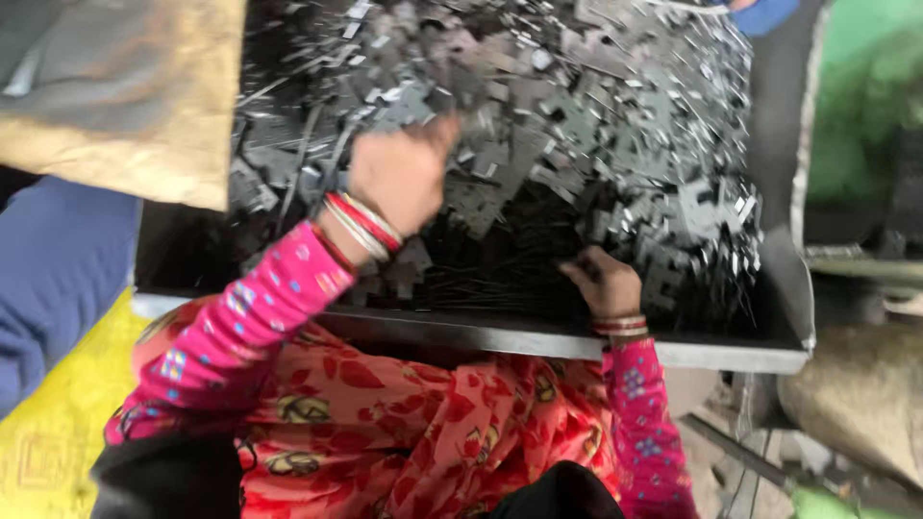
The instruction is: The person sits on the floor and sorts small metal brackets from a large pile in a metal tray. They pick up the parts by hand, inspect them, and place them back into the tray, occasionally moving the pile to access more items.
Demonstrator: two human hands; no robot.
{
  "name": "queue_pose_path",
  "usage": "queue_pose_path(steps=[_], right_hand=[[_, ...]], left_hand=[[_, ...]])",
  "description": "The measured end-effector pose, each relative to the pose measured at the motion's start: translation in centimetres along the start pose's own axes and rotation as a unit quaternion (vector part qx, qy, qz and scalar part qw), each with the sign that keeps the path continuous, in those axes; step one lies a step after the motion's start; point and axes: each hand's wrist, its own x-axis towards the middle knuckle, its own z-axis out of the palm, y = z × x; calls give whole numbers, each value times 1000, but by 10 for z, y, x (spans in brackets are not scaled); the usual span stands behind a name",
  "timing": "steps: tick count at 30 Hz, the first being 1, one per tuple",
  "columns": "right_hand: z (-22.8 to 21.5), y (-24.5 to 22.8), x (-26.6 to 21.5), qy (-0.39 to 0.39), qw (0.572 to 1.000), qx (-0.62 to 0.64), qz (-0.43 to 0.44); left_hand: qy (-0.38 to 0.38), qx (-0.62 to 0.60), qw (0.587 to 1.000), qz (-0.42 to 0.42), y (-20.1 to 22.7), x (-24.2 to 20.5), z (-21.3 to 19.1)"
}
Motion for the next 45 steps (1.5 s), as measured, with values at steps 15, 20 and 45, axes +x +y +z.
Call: queue_pose_path(steps=[15,20,45], right_hand=[[10,-3,-9,207,960,185,-28],[7,4,2,173,790,585,65],[61,-76,23,-72,983,92,-139]], left_hand=[[195,515,793,-260,-318,-72,-43],[68,314,927,-193,-174,-12,-24],[-79,116,974,179,5,-21,134]])
